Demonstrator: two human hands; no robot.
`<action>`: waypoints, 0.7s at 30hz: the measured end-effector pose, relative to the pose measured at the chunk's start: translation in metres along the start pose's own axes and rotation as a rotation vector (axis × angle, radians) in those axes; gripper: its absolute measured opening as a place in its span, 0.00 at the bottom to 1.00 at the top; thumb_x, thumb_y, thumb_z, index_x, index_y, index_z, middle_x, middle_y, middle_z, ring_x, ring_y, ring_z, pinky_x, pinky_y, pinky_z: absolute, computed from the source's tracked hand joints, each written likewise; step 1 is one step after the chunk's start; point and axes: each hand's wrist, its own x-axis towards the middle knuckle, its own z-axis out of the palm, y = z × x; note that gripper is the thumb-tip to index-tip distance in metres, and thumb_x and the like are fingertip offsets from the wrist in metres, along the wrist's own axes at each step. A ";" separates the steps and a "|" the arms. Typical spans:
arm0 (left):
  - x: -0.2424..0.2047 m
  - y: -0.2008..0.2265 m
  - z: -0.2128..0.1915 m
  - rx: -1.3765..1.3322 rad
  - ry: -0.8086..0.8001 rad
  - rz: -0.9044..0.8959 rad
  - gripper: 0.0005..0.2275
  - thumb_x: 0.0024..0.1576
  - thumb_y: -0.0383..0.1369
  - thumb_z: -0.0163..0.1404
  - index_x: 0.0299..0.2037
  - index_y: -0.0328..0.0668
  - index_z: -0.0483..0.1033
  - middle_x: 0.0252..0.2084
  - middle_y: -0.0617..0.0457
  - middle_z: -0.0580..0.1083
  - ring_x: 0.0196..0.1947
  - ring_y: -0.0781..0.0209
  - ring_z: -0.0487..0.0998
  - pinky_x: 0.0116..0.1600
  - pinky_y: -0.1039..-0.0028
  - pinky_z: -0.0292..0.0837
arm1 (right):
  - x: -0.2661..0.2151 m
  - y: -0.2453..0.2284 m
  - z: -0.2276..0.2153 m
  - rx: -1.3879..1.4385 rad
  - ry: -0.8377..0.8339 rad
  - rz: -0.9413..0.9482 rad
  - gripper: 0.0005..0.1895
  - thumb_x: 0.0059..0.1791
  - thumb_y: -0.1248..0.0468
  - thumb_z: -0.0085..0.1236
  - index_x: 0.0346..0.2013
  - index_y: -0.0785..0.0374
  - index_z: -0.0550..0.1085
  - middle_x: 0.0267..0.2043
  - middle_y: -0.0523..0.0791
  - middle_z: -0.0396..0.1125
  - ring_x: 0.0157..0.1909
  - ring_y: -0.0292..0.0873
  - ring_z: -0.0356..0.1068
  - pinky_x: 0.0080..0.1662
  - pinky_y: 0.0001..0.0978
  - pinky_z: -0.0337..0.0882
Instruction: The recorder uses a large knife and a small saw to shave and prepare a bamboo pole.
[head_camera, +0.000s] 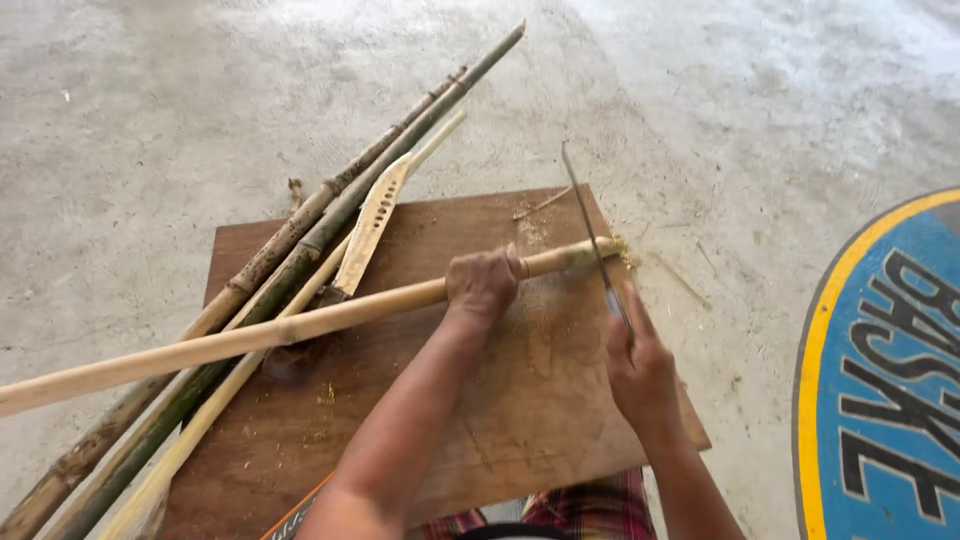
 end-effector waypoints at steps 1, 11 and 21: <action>0.003 -0.005 0.011 -0.007 0.008 -0.004 0.27 0.72 0.42 0.24 0.32 0.50 0.80 0.25 0.51 0.78 0.25 0.57 0.81 0.37 0.62 0.77 | -0.007 0.005 -0.007 -0.003 -0.002 -0.011 0.27 0.63 0.51 0.41 0.73 0.62 0.58 0.43 0.50 0.74 0.30 0.31 0.69 0.31 0.30 0.70; 0.006 -0.015 0.037 0.034 -0.051 0.190 0.26 0.69 0.49 0.24 0.38 0.45 0.76 0.26 0.53 0.73 0.25 0.59 0.75 0.36 0.61 0.77 | -0.059 -0.020 -0.010 0.083 -0.278 0.417 0.27 0.55 0.54 0.44 0.69 0.52 0.65 0.23 0.51 0.71 0.16 0.39 0.65 0.24 0.38 0.68; 0.002 -0.005 0.025 -0.016 0.045 0.033 0.28 0.68 0.44 0.28 0.26 0.46 0.80 0.22 0.50 0.77 0.23 0.58 0.80 0.37 0.62 0.79 | -0.065 -0.017 -0.002 0.111 -0.240 0.255 0.24 0.56 0.58 0.47 0.67 0.56 0.67 0.41 0.56 0.75 0.21 0.37 0.73 0.26 0.38 0.71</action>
